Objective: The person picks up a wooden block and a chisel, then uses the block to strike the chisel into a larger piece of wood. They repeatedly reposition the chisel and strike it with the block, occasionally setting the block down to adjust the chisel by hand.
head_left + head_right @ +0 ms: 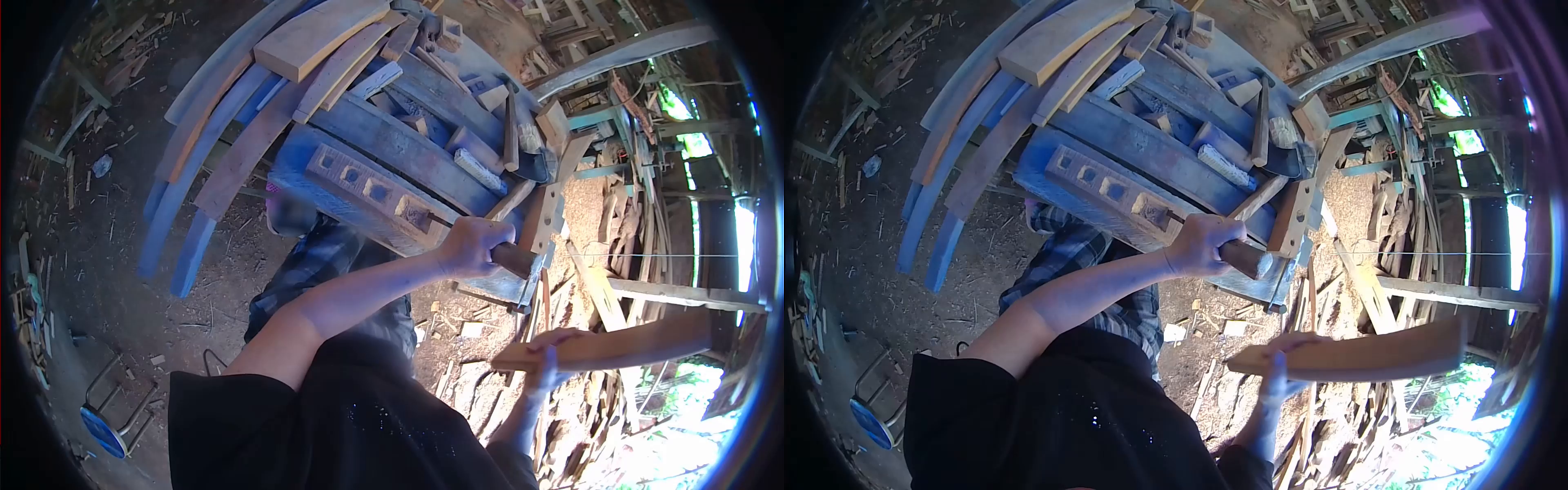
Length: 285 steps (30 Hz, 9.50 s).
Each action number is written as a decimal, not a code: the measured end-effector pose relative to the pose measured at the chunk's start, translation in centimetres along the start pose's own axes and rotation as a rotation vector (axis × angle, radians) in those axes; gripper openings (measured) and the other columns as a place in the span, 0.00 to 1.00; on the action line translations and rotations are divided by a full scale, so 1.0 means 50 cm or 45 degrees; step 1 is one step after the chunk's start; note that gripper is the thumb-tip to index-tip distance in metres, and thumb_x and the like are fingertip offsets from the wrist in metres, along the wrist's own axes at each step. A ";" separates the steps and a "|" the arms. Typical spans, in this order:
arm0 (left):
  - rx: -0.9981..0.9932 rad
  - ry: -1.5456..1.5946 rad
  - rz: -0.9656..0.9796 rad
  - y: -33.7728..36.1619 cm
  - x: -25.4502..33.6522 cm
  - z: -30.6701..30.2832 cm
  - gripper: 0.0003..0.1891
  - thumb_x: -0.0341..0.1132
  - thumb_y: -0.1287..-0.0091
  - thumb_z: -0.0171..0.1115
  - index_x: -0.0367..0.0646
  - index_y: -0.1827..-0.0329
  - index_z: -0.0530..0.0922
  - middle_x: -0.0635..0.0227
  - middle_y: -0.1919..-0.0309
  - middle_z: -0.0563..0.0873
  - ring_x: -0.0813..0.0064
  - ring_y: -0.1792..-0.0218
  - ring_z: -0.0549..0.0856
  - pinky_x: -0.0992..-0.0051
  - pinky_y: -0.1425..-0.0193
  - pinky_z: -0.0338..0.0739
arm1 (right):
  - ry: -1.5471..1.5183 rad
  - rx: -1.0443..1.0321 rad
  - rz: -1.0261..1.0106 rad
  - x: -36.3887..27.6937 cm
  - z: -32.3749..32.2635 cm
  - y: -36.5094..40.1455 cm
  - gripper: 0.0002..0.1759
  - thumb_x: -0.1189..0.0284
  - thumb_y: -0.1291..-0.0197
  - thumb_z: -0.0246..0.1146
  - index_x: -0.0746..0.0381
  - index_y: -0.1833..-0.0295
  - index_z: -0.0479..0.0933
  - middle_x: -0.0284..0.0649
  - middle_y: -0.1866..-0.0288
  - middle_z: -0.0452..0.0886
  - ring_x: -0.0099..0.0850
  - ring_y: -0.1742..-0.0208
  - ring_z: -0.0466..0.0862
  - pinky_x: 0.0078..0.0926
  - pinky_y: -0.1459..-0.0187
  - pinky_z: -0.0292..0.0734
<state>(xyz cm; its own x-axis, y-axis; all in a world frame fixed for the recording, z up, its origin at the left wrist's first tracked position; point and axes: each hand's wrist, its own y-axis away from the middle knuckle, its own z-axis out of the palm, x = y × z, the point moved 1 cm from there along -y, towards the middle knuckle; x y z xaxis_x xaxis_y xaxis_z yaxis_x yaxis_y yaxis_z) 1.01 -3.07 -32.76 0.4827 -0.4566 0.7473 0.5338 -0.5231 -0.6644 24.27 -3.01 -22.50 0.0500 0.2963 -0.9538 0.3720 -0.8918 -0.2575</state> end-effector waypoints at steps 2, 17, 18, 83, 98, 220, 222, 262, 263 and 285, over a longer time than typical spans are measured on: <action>0.007 0.003 0.005 -0.004 0.003 -0.005 0.14 0.33 0.53 0.71 0.48 0.71 0.72 0.66 0.81 0.78 0.62 0.77 0.83 0.65 0.74 0.73 | 0.601 -0.325 0.115 0.049 -0.011 -0.008 0.37 0.70 0.57 0.74 0.64 0.40 0.66 0.38 0.52 0.75 0.24 0.57 0.76 0.19 0.63 0.72; 0.011 0.001 -0.003 -0.005 0.003 0.000 0.12 0.32 0.53 0.71 0.48 0.71 0.73 0.67 0.83 0.78 0.62 0.78 0.84 0.66 0.74 0.74 | 0.292 -0.082 0.063 -0.008 0.006 0.006 0.43 0.74 0.58 0.74 0.67 0.36 0.61 0.41 0.59 0.75 0.25 0.66 0.77 0.23 0.67 0.74; 0.010 0.007 -0.007 -0.005 0.005 -0.002 0.13 0.32 0.53 0.71 0.49 0.71 0.73 0.68 0.82 0.78 0.62 0.78 0.84 0.66 0.74 0.74 | 0.085 -0.049 -0.047 -0.003 0.004 0.008 0.43 0.75 0.57 0.74 0.67 0.35 0.60 0.40 0.58 0.74 0.24 0.67 0.76 0.22 0.66 0.74; -0.693 -0.301 -0.136 0.019 -0.009 0.036 0.16 0.33 0.55 0.67 0.45 0.61 0.75 0.60 0.77 0.82 0.55 0.70 0.84 0.56 0.65 0.75 | 0.510 -0.196 0.283 0.143 0.012 0.043 0.36 0.69 0.58 0.75 0.64 0.45 0.63 0.35 0.64 0.69 0.26 0.65 0.70 0.26 0.63 0.70; -0.895 -0.276 -0.050 0.000 0.001 0.016 0.16 0.35 0.51 0.69 0.42 0.63 0.73 0.58 0.77 0.82 0.54 0.70 0.85 0.59 0.66 0.77 | 0.203 -0.082 0.575 0.116 0.001 0.025 0.29 0.73 0.54 0.73 0.62 0.50 0.64 0.34 0.72 0.73 0.23 0.78 0.75 0.21 0.77 0.74; 0.080 0.605 -0.631 -0.149 -0.066 -0.092 0.09 0.25 0.36 0.65 0.43 0.66 0.71 0.75 0.84 0.72 0.84 0.88 0.70 0.81 0.84 0.64 | 0.585 -0.731 -0.292 -0.105 0.172 -0.270 0.35 0.59 0.55 0.74 0.66 0.48 0.66 0.52 0.65 0.80 0.45 0.62 0.85 0.35 0.61 0.78; 0.172 0.476 -0.563 -0.152 -0.037 -0.084 0.07 0.25 0.36 0.64 0.41 0.64 0.72 0.74 0.83 0.74 0.84 0.87 0.71 0.81 0.84 0.65 | 0.483 -0.691 -0.379 -0.121 0.186 -0.257 0.34 0.60 0.56 0.74 0.66 0.48 0.66 0.53 0.66 0.80 0.47 0.62 0.85 0.36 0.61 0.78; 0.155 0.475 -0.601 -0.133 -0.084 -0.107 0.11 0.24 0.37 0.64 0.38 0.55 0.72 0.68 0.75 0.79 0.83 0.84 0.75 0.81 0.82 0.68 | 0.911 -0.764 -0.460 -0.091 0.213 -0.294 0.34 0.68 0.59 0.71 0.66 0.46 0.66 0.55 0.65 0.83 0.51 0.62 0.86 0.42 0.59 0.81; 0.066 0.480 -0.597 -0.131 -0.080 -0.107 0.12 0.25 0.37 0.64 0.39 0.54 0.72 0.69 0.75 0.79 0.83 0.84 0.75 0.81 0.82 0.68 | 0.914 -0.769 -0.452 -0.124 0.209 -0.293 0.34 0.68 0.59 0.71 0.66 0.46 0.66 0.55 0.65 0.83 0.51 0.62 0.86 0.42 0.59 0.81; 0.205 0.271 -0.702 -0.139 -0.059 -0.093 0.11 0.26 0.37 0.65 0.42 0.59 0.70 0.74 0.78 0.74 0.85 0.86 0.72 0.82 0.85 0.64 | 0.569 -0.728 -0.237 -0.118 0.214 -0.287 0.44 0.65 0.57 0.72 0.68 0.34 0.61 0.58 0.53 0.81 0.49 0.53 0.85 0.38 0.49 0.80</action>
<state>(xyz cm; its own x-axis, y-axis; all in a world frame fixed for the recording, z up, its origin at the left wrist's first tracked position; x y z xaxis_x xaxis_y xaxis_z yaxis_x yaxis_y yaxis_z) -7.34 -1.43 -30.32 -0.0349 -0.2925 0.9556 0.7717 -0.6155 -0.1602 8.73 4.39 -14.84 0.2658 0.6440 -0.7173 0.8286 -0.5329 -0.1714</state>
